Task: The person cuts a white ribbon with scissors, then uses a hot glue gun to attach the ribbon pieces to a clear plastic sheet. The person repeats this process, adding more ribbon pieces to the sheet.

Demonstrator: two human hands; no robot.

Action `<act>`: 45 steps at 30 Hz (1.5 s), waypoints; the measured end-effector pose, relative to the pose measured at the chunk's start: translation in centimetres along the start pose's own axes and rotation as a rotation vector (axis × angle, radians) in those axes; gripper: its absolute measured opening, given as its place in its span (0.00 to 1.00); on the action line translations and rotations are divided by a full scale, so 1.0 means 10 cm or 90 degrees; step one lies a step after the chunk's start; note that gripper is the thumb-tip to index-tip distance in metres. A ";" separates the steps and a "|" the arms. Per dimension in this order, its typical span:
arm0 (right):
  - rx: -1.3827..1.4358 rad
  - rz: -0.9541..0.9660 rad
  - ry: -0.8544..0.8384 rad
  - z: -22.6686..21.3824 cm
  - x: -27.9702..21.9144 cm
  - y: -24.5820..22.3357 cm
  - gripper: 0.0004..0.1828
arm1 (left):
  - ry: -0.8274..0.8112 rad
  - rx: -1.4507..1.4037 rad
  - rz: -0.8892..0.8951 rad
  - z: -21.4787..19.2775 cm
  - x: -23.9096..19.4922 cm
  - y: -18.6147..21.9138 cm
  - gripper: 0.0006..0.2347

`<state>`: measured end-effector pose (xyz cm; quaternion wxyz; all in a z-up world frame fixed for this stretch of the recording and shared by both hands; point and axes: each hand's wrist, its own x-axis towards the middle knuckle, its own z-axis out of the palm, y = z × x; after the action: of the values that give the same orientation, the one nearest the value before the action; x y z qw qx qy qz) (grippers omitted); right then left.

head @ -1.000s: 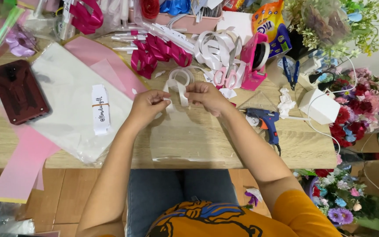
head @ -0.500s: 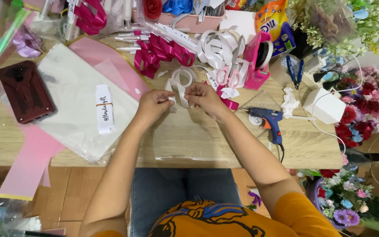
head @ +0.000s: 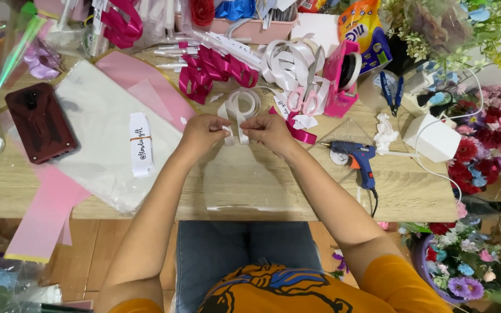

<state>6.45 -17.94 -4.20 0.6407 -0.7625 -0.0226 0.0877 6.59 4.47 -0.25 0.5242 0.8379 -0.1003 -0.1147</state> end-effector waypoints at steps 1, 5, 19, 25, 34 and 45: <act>0.001 -0.001 0.001 0.00 0.01 0.01 0.14 | -0.001 0.001 0.001 0.01 0.03 -0.08 0.11; -0.008 -0.005 -0.005 -0.01 -0.01 -0.04 0.15 | 0.001 -0.013 0.028 0.03 0.11 -0.25 0.12; 0.011 0.001 0.001 -0.05 0.01 -0.03 0.15 | -0.032 -0.043 0.049 0.00 0.10 -0.39 0.13; 0.012 -0.011 -0.002 -0.03 0.04 0.04 0.16 | -0.018 -0.044 0.094 0.03 0.16 -0.52 0.15; -0.031 -0.048 0.000 -0.04 0.05 0.09 0.16 | 0.003 -0.015 0.131 0.05 0.13 -0.52 0.15; -0.060 -0.059 -0.009 -0.03 0.02 0.00 0.17 | 0.011 0.002 0.133 0.05 0.09 -0.46 0.17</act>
<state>6.74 -18.19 -4.18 0.6074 -0.7891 -0.0665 0.0627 7.52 5.79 -4.73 0.5327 0.8246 -0.1829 -0.0523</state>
